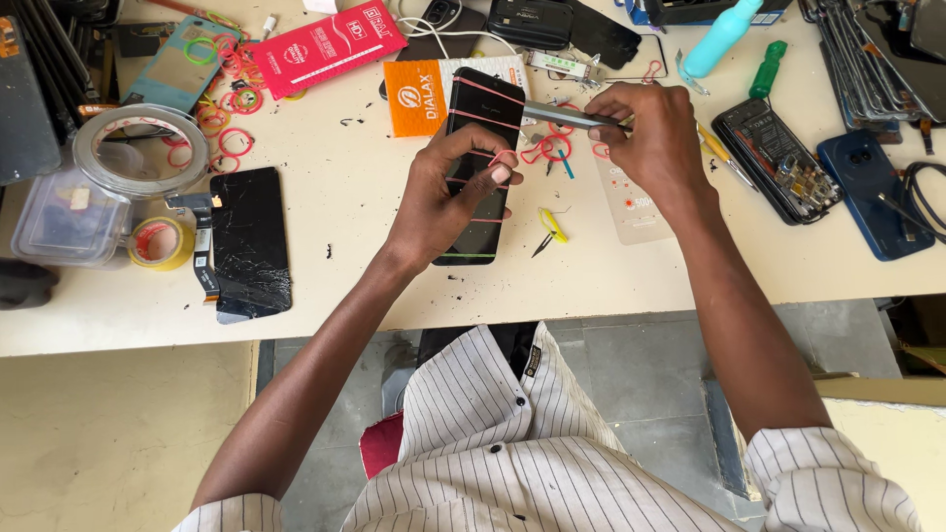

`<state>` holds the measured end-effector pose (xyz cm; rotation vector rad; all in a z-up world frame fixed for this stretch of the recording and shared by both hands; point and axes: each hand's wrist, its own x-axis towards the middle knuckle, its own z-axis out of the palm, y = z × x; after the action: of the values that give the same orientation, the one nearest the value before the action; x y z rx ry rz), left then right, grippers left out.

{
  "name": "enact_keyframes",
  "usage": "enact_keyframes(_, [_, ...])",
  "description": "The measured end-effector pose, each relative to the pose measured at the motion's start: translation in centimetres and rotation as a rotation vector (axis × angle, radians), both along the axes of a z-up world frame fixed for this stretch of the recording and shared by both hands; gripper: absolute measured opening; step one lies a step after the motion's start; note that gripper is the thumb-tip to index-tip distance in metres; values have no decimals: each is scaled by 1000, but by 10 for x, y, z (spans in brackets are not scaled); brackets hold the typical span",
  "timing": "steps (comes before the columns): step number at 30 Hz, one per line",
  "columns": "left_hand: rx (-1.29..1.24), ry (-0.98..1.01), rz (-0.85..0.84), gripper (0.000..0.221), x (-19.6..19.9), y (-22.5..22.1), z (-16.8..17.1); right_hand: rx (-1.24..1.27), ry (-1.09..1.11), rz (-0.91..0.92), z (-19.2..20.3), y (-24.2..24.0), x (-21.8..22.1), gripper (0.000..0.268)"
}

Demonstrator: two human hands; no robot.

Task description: The person applies adhesive to a phone frame, attaches the back panel, and then applies several elastic bands around the device to secure the bond.

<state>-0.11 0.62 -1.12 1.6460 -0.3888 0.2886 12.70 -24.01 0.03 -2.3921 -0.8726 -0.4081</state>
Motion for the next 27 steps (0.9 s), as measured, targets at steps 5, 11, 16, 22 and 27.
enact_keyframes(5, [-42,103,3,10,0,-2,3,-84,-121,-109,-9,1,-1,31])
enact_keyframes(11, [96,36,151,3,-1,-4,7,32,125,235,-2,8,-6,28])
enact_keyframes(16, [213,-48,190,17,-2,-6,13,-126,19,145,-3,7,-14,12])
enact_keyframes(22, [270,-52,210,21,0,-5,6,-77,-70,-1,5,-6,-17,13])
enact_keyframes(27, [294,-296,210,20,5,1,-3,33,102,157,5,14,-29,24])
